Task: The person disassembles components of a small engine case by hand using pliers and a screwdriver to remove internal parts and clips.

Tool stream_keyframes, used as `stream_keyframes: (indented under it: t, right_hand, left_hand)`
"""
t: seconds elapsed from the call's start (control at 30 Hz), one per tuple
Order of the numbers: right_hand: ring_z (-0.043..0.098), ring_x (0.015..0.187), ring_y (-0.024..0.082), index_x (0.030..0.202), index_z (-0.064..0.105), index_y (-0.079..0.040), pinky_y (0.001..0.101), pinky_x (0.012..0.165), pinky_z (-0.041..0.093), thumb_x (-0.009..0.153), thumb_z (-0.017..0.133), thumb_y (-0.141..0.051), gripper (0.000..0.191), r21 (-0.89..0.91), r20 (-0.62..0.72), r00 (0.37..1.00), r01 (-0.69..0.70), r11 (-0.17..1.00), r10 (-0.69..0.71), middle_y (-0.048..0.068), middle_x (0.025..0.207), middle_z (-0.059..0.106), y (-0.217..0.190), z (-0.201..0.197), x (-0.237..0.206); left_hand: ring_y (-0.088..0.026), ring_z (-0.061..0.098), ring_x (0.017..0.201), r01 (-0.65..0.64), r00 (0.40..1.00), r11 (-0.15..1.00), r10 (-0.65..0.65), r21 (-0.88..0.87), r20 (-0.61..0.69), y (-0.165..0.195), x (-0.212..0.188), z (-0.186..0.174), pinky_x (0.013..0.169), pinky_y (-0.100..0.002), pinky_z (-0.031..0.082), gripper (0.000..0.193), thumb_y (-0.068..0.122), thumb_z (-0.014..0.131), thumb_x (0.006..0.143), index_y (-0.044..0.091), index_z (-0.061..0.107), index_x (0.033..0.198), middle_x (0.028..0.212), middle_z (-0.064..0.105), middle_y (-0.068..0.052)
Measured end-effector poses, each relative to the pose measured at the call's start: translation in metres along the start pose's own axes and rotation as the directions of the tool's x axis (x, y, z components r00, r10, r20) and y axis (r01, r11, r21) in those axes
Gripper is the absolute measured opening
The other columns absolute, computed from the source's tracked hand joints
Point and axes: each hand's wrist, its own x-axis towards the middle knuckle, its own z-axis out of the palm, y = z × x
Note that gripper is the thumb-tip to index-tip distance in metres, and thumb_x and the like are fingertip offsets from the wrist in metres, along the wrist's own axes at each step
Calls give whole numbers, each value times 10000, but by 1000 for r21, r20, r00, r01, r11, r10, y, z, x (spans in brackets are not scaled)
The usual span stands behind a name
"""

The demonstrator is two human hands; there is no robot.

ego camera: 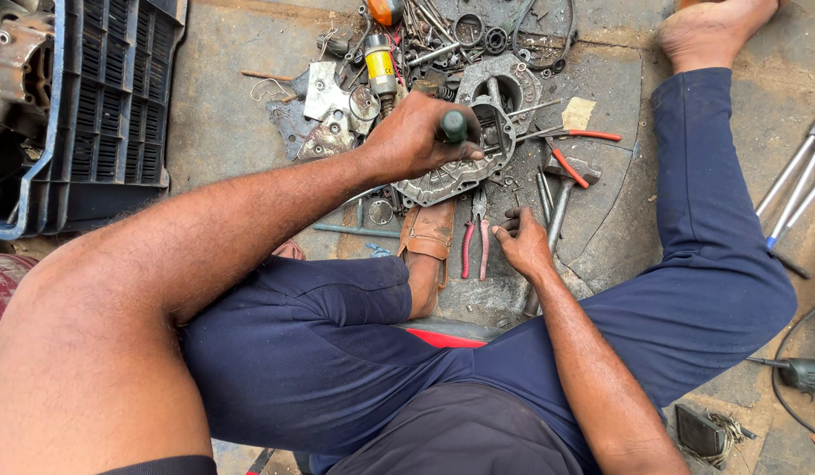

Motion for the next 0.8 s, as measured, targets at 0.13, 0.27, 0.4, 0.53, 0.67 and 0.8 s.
stream_keyframes:
  t: [0.13, 0.27, 0.4, 0.53, 0.67, 0.8]
  right_hand:
    - [731, 945, 255, 1301, 536, 38, 389, 850, 588, 928, 715, -198, 477, -9, -4, 1000, -10, 1000, 9, 166, 1049, 736, -1, 0, -1]
    - [725, 954, 250, 1310, 528, 33, 381, 848, 587, 931, 713, -200, 482, -7, -2, 1000, -27, 1000, 27, 165, 1054, 729, -1, 1, 0]
    - [725, 957, 258, 1305, 534, 34, 397, 849, 593, 929, 715, -219, 488, -38, 6, 1000, -28, 999, 28, 170, 1064, 721, -3, 3, 0]
    - [734, 923, 294, 1291, 537, 34, 434, 845, 592, 941, 714, -293, 510, -210, 68, 993, -82, 974, 99, 184, 1050, 716, -16, 9, -1]
    - [719, 912, 346, 1233, 538, 21, 493, 828, 594, 895, 760, -536, 688, -472, 103, 950, -215, 855, 296, 210, 1000, 698, -46, 25, -3]
    - [709, 942, 394, 1282, 473, 40, 522, 821, 589, 829, 799, -554, 815, -502, -10, 967, -226, 835, 256, 256, 1105, 668, -69, 44, -12]
  left_hand:
    - [-223, 782, 798, 33, 997, 999, -36, -43, -75, -6, -4, 2, 719, -377, 610, 285, 289, 877, 855, 79, 750, 1000, 859, 780, -93]
    - [-225, 786, 844, -3, 996, 997, -3, -76, -85, -9, -3, 3, 746, -372, 616, 237, 243, 850, 870, 76, 742, 999, 897, 788, -88]
    - [-228, 781, 852, 10, 997, 998, -14, -60, -74, -11, -3, 4, 763, -381, 619, 219, 227, 841, 876, 77, 740, 1000, 905, 787, -92]
    - [-232, 780, 842, 23, 998, 999, -25, -43, -55, -15, -7, 10, 776, -400, 623, 212, 231, 840, 880, 81, 745, 996, 897, 787, -92]
    - [-232, 784, 835, -36, 999, 998, 37, 42, -31, -16, -5, 19, 807, -426, 607, 200, 240, 817, 892, 110, 743, 1024, 887, 787, -87]
    - [-293, 764, 797, -46, 998, 989, 51, 143, -29, -12, -7, 25, 822, -506, 556, 238, 274, 826, 876, 108, 734, 1019, 806, 768, -107]
